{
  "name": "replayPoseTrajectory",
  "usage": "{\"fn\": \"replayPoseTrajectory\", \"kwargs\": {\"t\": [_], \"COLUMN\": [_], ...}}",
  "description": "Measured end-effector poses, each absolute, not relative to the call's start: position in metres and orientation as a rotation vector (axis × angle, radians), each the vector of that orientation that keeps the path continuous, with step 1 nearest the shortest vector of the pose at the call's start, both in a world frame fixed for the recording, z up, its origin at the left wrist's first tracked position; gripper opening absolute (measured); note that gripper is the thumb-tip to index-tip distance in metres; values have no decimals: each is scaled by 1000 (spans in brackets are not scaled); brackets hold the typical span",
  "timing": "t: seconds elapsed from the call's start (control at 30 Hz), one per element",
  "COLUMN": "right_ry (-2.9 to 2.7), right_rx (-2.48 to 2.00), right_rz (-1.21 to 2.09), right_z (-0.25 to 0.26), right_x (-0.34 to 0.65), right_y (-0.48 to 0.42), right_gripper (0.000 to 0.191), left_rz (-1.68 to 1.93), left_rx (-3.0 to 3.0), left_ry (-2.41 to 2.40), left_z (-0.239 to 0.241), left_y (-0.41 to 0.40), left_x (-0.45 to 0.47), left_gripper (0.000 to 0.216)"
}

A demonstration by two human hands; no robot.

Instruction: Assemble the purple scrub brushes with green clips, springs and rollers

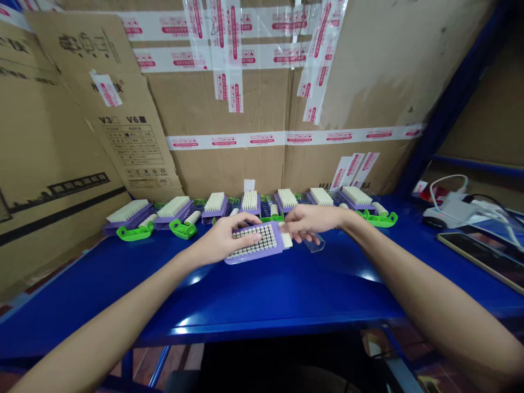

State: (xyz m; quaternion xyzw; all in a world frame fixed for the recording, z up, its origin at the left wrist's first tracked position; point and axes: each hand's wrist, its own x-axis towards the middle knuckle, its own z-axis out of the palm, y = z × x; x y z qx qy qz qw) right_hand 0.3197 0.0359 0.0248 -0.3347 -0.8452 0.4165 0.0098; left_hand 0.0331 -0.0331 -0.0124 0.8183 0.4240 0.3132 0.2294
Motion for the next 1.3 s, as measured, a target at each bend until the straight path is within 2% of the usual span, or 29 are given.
{"fn": "replayPoseTrajectory", "kwargs": {"t": [0.1, 0.2, 0.33, 0.47, 0.57, 0.7, 0.93, 1.07, 1.3], "right_ry": [-2664, -2676, -2780, -2888, -2803, -2560, -2576, -2613, -2635], "right_rx": [-1101, -1155, -1275, -1177, -1117, -1145, -1205, -1262, -1249], "right_rz": [1456, 1366, 1029, 574, 355, 152, 233, 280, 326], "right_z": [23, 23, 31, 40, 37, 23, 15, 13, 3], "right_x": [318, 315, 314, 319, 327, 342, 359, 359, 354], "right_y": [34, 30, 22, 20, 22, 26, 28, 31, 34], "right_gripper": [56, 56, 46, 30, 21, 28, 31, 32, 27], "left_rz": [814, 793, 746, 648, 669, 640, 683, 699, 562], "left_rx": [2184, 2125, 2003, 1930, 1928, 1954, 2071, 2192, 2532], "left_ry": [1142, 1140, 1148, 1150, 1148, 1172, 1194, 1054, 1128], "left_z": [-11, -10, -13, -16, -16, -17, -8, 2, -4], "left_y": [-33, -31, -26, -24, -24, -23, -30, -41, -50], "left_x": [33, 32, 32, 33, 33, 31, 31, 32, 35], "left_gripper": [47, 45, 43, 44, 42, 43, 47, 45, 72]}}
